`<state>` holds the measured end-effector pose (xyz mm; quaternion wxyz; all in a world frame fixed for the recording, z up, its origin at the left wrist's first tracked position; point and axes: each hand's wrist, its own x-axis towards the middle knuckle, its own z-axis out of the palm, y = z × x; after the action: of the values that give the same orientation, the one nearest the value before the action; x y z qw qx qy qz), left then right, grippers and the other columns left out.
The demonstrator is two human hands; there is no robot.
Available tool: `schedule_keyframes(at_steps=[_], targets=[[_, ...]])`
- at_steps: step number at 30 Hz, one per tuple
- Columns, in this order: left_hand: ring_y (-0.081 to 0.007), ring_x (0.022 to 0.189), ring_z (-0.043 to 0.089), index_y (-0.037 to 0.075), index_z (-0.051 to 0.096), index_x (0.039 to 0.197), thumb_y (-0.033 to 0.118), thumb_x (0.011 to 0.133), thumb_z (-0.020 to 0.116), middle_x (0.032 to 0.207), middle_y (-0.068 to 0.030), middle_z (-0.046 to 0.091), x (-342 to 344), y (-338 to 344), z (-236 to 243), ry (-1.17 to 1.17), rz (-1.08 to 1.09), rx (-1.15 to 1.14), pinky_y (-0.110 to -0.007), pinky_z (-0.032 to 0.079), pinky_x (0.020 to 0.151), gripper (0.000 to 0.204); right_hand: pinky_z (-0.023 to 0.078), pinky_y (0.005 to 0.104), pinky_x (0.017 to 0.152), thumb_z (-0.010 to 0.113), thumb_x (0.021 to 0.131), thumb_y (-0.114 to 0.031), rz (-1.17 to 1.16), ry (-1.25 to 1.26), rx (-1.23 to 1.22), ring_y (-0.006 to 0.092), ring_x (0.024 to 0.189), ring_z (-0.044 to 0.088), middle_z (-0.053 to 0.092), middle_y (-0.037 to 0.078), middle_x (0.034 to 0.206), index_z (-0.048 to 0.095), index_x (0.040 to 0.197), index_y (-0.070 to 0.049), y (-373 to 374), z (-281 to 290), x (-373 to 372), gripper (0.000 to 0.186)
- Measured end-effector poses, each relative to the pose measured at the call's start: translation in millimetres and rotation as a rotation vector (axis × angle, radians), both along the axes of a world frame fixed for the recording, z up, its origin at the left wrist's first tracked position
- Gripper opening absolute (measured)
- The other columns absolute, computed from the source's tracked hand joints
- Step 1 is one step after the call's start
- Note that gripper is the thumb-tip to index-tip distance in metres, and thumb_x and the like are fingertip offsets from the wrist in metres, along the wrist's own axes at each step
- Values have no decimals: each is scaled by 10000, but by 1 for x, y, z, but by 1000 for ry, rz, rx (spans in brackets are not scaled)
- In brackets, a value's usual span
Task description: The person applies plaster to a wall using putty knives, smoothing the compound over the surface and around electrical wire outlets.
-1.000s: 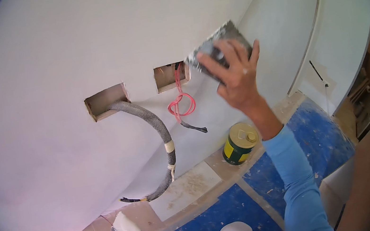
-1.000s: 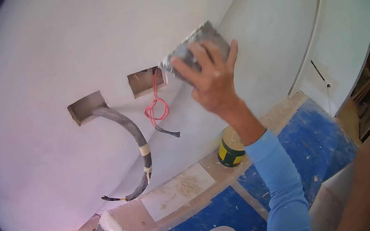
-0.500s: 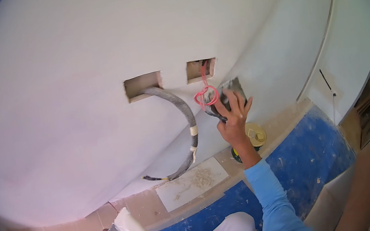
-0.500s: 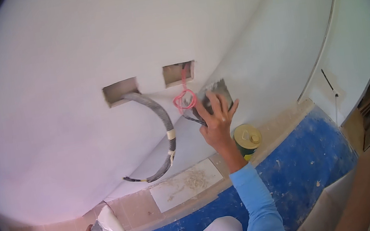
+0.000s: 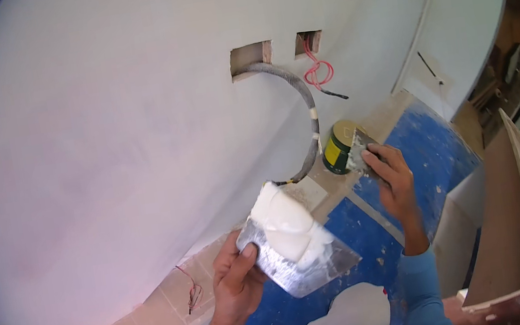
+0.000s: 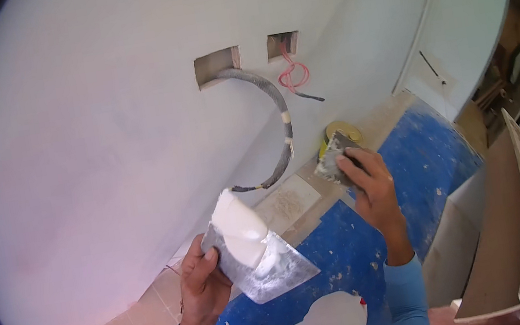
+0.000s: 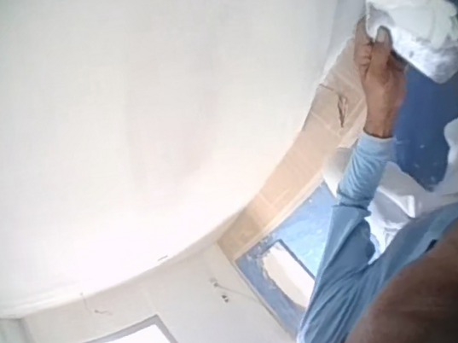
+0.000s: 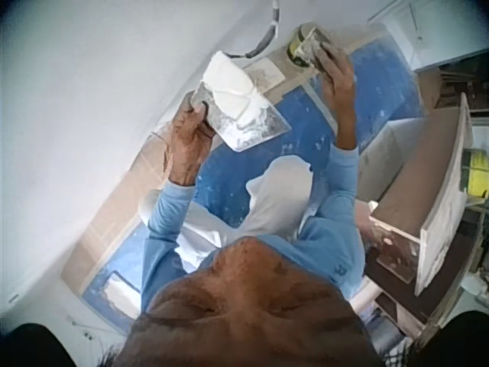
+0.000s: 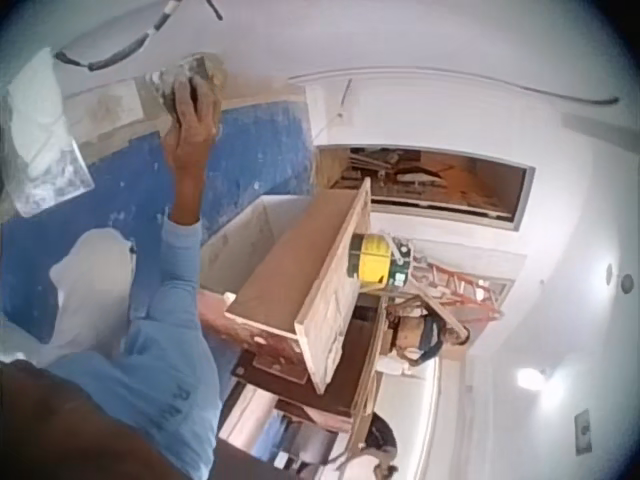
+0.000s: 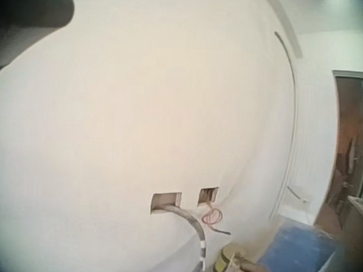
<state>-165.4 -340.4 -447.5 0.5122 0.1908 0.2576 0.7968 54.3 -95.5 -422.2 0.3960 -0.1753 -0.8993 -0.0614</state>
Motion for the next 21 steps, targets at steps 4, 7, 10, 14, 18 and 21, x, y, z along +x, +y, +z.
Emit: schedule_keyframes(at_steps=[4, 7, 10, 14, 18, 21], targets=[[-161, 879, 696, -15, 517, 1285, 152, 995, 529, 1070, -98, 685, -7, -8, -12, -43, -45, 7, -261, 565, 672, 335, 533, 392, 878, 655, 705, 73, 135, 19, -99, 374, 1034, 639, 635, 184, 1175, 643, 1258, -37, -85, 24, -32, 564], [-161, 841, 708, 22, 495, 1307, 178, 1022, 499, 1053, -99, 692, -12, -35, -30, 29, -82, -22, -295, 603, 620, 325, 531, 389, 869, 730, 695, 10, 280, -37, -263, 374, 1019, 640, 613, 190, 1176, 625, 1282, -33, -139, 20, -51, 598], [-144, 792, 704, 41, 511, 1290, 204, 1025, 508, 1005, -78, 701, -20, -58, -31, 65, -112, -15, -275, 580, 570, 311, 527, 370, 844, 815, 672, -88, 354, -107, -359, 343, 1004, 622, 568, 187, 1148, 596, 1325, -41, -166, 7, -68, 690], [-113, 713, 678, 45, 532, 1273, 216, 1029, 509, 968, -55, 702, -32, -83, -39, 49, -63, -5, -245, 531, 525, 298, 516, 373, 833, 787, 687, -45, 344, -195, -172, 331, 971, 590, 546, 169, 1098, 584, 1338, -45, -197, 11, -86, 682], [-85, 646, 640, 55, 560, 1252, 216, 1031, 509, 920, -30, 700, -44, -93, -35, 27, -48, 28, -229, 493, 502, 278, 510, 388, 826, 781, 673, -21, 298, -286, -66, 341, 966, 590, 553, 172, 1128, 582, 1330, -36, -218, 33, -97, 687], [-78, 630, 627, 58, 578, 1232, 213, 1030, 512, 892, -20, 697, -50, -97, -38, 14, -55, 68, -226, 481, 503, 263, 507, 389, 833, 770, 678, -4, 272, -351, -16, 343, 963, 595, 561, 177, 1152, 568, 1338, -28, -226, 41, -101, 692]])
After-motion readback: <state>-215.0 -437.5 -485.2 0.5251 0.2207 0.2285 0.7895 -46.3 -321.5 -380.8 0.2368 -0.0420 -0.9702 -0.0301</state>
